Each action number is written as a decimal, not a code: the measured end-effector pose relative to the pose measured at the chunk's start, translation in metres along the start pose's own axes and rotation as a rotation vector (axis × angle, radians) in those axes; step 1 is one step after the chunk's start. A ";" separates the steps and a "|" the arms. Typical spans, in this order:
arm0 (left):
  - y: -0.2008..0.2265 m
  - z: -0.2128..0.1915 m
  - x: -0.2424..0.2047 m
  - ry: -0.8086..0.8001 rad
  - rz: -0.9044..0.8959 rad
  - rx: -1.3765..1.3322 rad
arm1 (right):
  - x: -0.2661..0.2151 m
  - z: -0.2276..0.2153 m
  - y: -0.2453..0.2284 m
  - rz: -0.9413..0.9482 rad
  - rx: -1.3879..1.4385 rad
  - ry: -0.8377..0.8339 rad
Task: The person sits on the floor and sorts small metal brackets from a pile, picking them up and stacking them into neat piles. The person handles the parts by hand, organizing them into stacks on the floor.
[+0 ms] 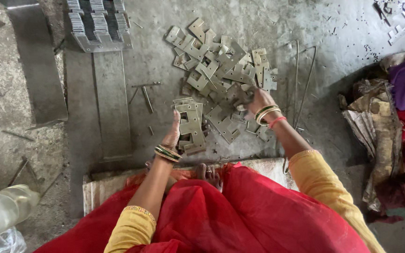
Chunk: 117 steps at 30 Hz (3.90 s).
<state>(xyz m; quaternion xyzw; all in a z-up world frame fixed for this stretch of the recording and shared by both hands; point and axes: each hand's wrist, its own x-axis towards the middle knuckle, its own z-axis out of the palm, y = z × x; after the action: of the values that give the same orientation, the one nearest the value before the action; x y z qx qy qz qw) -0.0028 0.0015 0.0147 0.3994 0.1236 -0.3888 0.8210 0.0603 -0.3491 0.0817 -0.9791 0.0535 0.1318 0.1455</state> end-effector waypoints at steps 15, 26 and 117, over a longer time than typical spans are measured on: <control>0.024 0.044 -0.033 0.108 0.082 -0.022 | -0.096 -0.022 0.040 0.245 -0.265 0.150; 0.033 0.053 -0.053 0.154 0.015 -0.111 | -0.100 -0.003 0.070 0.443 -0.093 0.204; 0.028 0.017 -0.049 0.138 0.187 -0.375 | -0.092 -0.081 -0.118 0.165 1.276 -0.122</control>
<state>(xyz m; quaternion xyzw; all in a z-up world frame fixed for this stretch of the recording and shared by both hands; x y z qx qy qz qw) -0.0164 0.0259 0.0661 0.2752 0.2120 -0.2532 0.9029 0.0081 -0.2548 0.2132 -0.6836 0.1882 0.1404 0.6911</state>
